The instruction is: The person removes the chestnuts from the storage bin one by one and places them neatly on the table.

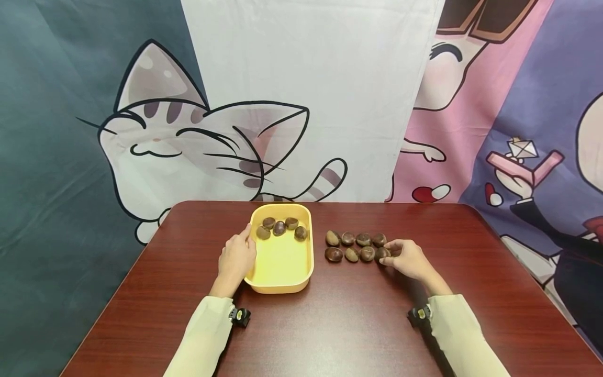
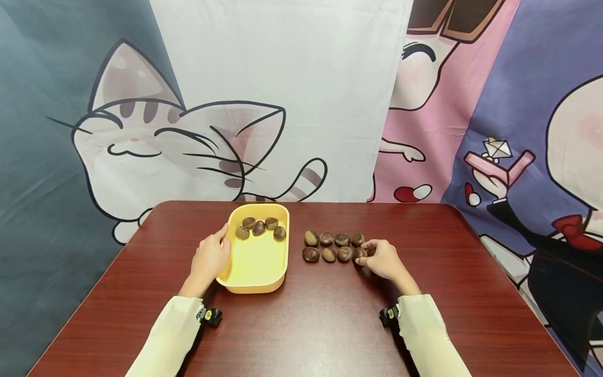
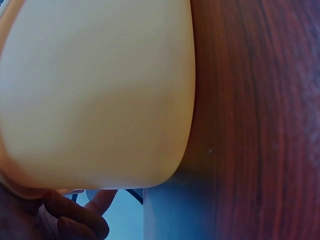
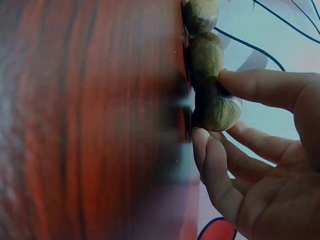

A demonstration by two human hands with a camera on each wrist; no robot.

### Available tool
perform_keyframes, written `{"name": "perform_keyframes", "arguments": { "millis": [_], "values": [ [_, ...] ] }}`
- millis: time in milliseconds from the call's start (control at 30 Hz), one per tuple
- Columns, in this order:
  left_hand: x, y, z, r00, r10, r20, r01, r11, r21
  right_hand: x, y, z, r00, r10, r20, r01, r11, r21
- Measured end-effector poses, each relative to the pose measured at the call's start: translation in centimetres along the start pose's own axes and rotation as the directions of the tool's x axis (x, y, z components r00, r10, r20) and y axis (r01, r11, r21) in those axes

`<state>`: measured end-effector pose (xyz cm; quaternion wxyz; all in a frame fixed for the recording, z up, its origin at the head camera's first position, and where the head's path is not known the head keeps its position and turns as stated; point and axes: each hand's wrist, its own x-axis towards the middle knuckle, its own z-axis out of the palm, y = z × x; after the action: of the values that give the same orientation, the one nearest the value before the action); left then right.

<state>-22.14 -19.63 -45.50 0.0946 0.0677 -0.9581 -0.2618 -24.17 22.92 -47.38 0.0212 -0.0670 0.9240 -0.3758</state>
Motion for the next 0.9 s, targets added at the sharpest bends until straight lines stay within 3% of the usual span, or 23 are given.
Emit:
{"name": "perform_keyframes", "arguments": {
  "millis": [367, 667, 900],
  "values": [
    [-0.07, 0.08, -0.04, 1.000, -0.003, -0.006, 0.003, 1.000, -0.004, 0.20, 0.33, 0.09, 1.000, -0.023, 0.000, 0.023, 0.999, -0.036],
    [-0.09, 0.06, -0.08, 1.000, 0.006, -0.005, -0.006, 1.000, -0.003, 0.18, 0.24, 0.21, 0.999, 0.015, 0.028, -0.016, 0.999, 0.036],
    [-0.04, -0.01, -0.09, 1.000, 0.010, -0.005, -0.010, 1.000, -0.004, 0.06, 0.15, 0.05, 1.000, 0.012, 0.026, -0.012, 1.000, 0.020]
  ]
}}
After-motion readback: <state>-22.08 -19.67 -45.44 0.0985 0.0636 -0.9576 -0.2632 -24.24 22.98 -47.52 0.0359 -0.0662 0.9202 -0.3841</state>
